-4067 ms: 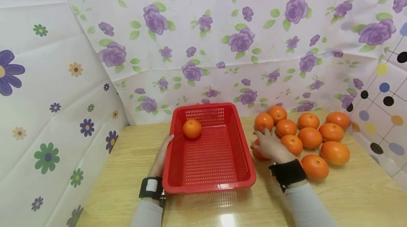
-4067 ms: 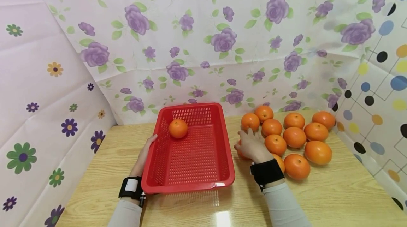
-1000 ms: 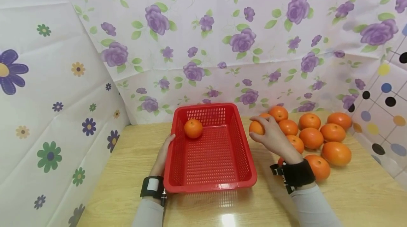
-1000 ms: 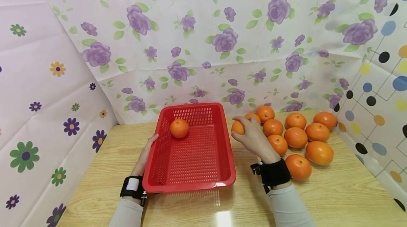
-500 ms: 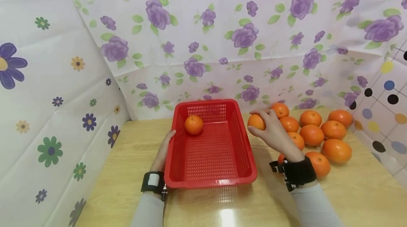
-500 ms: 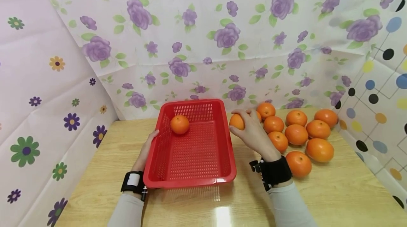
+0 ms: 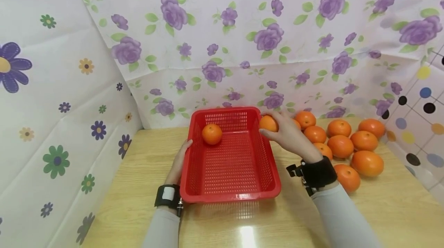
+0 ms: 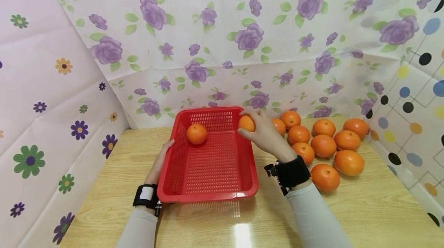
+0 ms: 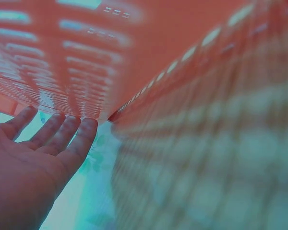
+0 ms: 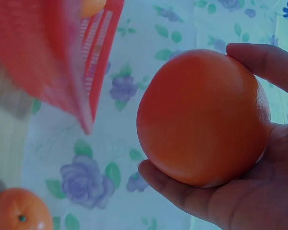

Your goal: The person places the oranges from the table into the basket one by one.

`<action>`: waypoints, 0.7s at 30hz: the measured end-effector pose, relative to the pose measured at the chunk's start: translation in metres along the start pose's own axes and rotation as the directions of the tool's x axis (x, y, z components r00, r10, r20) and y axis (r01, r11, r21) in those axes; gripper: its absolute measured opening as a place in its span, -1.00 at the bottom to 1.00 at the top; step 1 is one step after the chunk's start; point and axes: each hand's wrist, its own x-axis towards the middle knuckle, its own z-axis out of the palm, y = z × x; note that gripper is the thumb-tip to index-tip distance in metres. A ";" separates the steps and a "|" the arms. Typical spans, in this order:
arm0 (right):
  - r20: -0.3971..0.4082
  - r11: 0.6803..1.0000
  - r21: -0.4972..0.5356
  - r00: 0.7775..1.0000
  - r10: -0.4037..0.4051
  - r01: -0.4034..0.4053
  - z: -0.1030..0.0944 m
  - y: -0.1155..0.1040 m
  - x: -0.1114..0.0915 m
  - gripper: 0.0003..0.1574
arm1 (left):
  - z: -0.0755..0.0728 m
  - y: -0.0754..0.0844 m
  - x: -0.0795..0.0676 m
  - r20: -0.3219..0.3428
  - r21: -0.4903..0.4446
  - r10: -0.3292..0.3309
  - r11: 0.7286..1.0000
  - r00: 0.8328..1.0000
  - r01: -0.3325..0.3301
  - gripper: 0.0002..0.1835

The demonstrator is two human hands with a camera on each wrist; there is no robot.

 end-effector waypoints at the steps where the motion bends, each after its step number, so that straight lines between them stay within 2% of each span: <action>1: 0.007 1.000 -0.003 1.000 -0.005 0.005 0.001 -0.002 0.003 -0.35 | 0.000 0.000 0.001 -0.004 0.004 0.005 1.000 1.000 -0.005 -0.35; 6: 0.047 1.000 -0.014 0.999 0.000 0.000 0.000 -0.014 0.015 -0.33 | -0.001 -0.003 0.004 0.014 0.011 0.028 1.000 1.000 -0.028 -0.33; 11: 0.043 1.000 -0.010 0.999 -0.005 0.005 -0.001 -0.027 0.029 -0.29 | -0.001 0.000 0.003 0.046 0.004 0.020 1.000 0.999 -0.020 -0.36; 16: 0.060 0.998 -0.053 0.998 -0.020 0.023 0.007 -0.040 0.045 -0.31 | -0.002 -0.001 0.004 0.052 -0.006 0.040 0.999 0.998 -0.039 -0.35; 21: 0.107 0.999 -0.042 0.994 -0.009 0.014 0.020 -0.049 0.060 -0.29 | -0.003 -0.001 0.003 0.062 -0.003 0.033 0.999 0.998 -0.033 -0.37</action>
